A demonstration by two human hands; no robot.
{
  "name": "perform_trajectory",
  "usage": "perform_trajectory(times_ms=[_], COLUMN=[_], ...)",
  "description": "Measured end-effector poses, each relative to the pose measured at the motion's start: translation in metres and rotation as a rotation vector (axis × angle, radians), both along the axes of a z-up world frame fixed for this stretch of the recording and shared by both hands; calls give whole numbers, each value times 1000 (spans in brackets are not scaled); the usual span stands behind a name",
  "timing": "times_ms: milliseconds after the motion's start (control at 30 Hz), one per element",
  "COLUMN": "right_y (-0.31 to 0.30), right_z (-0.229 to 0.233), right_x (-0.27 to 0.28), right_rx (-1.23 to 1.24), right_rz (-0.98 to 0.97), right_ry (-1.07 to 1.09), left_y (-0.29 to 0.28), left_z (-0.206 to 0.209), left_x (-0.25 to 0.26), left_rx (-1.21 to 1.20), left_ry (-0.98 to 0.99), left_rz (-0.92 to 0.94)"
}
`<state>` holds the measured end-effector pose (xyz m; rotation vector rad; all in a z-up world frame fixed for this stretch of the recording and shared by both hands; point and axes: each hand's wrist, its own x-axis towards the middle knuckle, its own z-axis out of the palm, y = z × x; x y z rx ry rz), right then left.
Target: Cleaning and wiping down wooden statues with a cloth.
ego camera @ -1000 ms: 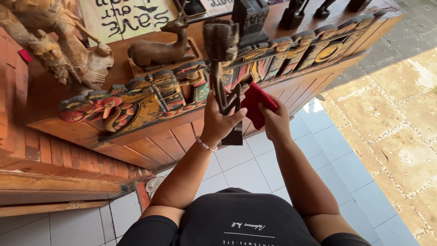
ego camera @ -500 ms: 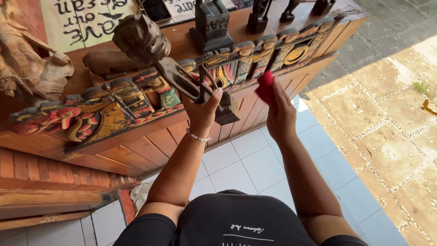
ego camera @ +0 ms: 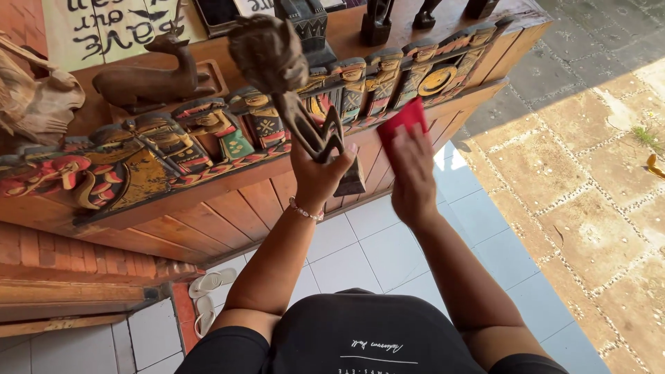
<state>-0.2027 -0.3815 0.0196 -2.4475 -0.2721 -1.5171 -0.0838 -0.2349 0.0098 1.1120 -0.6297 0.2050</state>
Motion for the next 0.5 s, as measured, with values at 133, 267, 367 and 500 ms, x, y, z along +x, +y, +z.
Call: perform_trajectory(times_ms=[133, 267, 367, 500], right_y=[-15, -38, -16, -14], right_z=[-20, -30, -17, -27], right_x=[-7, -14, -19, -27], right_rx=[-56, 285, 537, 191], right_rz=[272, 32, 203, 329], right_ry=[460, 465, 369, 486], left_y=[-4, -10, -18, -24], left_z=[2, -5, -7, -7], left_x=[-9, -12, -22, -33], left_rx=[-66, 199, 114, 121], left_ry=[-16, -125, -35, -168], left_rz=[-128, 55, -148, -57])
